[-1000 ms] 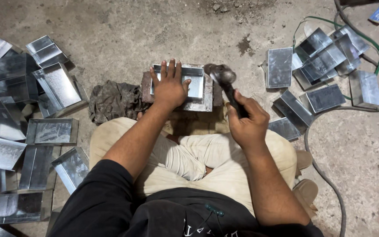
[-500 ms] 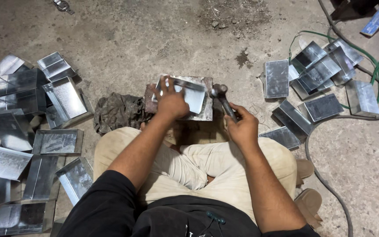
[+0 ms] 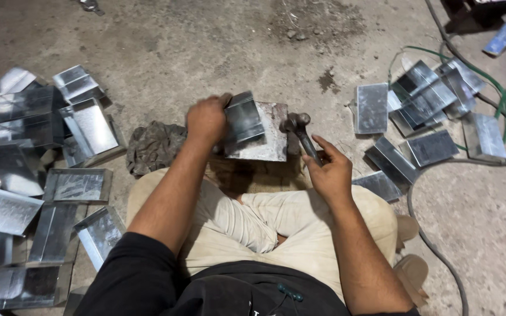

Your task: The person sits on the floor and repeatedly hammers small rectangular metal boxes placed on a block. They pick up each box, position it, strike it with a hammer, and then set it aside, continuing this process with multiple units.

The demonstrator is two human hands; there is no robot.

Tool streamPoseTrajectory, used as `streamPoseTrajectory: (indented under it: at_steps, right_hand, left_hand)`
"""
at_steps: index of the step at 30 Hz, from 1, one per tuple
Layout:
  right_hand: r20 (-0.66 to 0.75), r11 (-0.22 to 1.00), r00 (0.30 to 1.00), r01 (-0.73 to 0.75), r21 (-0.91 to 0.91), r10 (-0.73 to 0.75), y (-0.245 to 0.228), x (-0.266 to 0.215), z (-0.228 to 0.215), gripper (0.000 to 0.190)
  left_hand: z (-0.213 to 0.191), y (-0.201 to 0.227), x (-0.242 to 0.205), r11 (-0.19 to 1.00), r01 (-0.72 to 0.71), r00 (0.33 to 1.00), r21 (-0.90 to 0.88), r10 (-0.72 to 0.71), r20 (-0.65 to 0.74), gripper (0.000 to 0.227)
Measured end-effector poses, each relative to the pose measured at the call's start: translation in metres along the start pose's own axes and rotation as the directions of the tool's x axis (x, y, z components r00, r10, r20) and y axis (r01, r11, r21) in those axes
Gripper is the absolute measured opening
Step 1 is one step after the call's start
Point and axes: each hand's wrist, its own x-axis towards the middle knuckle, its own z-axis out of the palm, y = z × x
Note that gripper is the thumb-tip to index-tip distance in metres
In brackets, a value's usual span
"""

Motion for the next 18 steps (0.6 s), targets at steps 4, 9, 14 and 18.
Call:
streamPoseTrajectory:
  at_steps: [4, 9, 14, 18]
  right_hand:
    - [-0.091, 0.968, 0.968, 0.241, 0.074, -0.234, -0.034, 0.004, -0.02, 0.04]
    - [-0.385, 0.827, 0.779, 0.558, 0.064, -0.495, -0.091, 0.005, -0.058, 0.014]
    - [-0.56, 0.795, 0.673, 0.605, 0.042, -0.482, -0.063, 0.021, -0.014, 0.023]
    - [0.144, 0.94, 0.973, 0.214, -0.267, -0.181, -0.027, 0.031, 0.011, 0.04]
  left_hand:
    - [0.004, 0.019, -0.009, 0.898, -0.409, 0.879, 0.16, 0.435, -0.193, 0.026]
    - [0.019, 0.017, -0.008, 0.888, -0.399, 0.889, 0.227, 0.436, -0.141, 0.021]
    - [0.026, 0.019, -0.002, 0.91, -0.364, 0.91, 0.198, 0.393, -0.132, 0.021]
    - [0.029, 0.021, -0.003, 0.905, -0.379, 0.897, 0.193, 0.411, -0.164, 0.023]
